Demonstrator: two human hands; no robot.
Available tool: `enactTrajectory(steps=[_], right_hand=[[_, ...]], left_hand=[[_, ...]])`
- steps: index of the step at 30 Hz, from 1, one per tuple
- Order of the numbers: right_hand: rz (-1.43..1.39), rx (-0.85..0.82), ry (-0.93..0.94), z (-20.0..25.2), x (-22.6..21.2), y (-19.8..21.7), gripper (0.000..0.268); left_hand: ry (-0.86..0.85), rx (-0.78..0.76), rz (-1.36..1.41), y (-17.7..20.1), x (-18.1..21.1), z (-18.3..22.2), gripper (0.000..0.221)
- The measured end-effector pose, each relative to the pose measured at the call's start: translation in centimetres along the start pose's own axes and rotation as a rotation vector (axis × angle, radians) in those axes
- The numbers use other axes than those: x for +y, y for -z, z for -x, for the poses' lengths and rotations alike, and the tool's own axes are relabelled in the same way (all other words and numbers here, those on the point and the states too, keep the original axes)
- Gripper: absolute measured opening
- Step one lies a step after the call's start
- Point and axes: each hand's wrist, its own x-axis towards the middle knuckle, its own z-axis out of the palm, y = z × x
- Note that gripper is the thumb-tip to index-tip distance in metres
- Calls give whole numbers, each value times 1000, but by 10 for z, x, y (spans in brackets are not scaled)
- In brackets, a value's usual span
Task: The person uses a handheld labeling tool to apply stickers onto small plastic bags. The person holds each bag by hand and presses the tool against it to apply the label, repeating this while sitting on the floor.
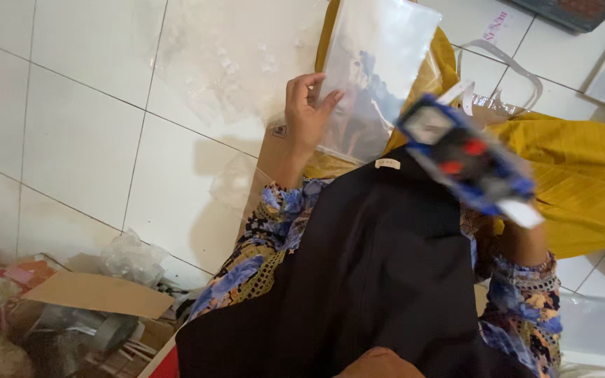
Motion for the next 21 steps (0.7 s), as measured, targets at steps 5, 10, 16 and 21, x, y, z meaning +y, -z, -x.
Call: enactTrajectory(steps=[5,10,16,21], right_hand=[[362,-120,149,-24,-30,4,62],[638,-204,39,-50,-62,-9,45],[771,-359,-157,-59,-65,16,45],[882,-386,-257,-27,-43,46,44]], left_hand=[[-91,33,99,-4,3,0,32],[30,36,71,-6,-3,4,38],[112,28,85,-5,-4,0,41],[45,7,83,-9,-4,5,30]])
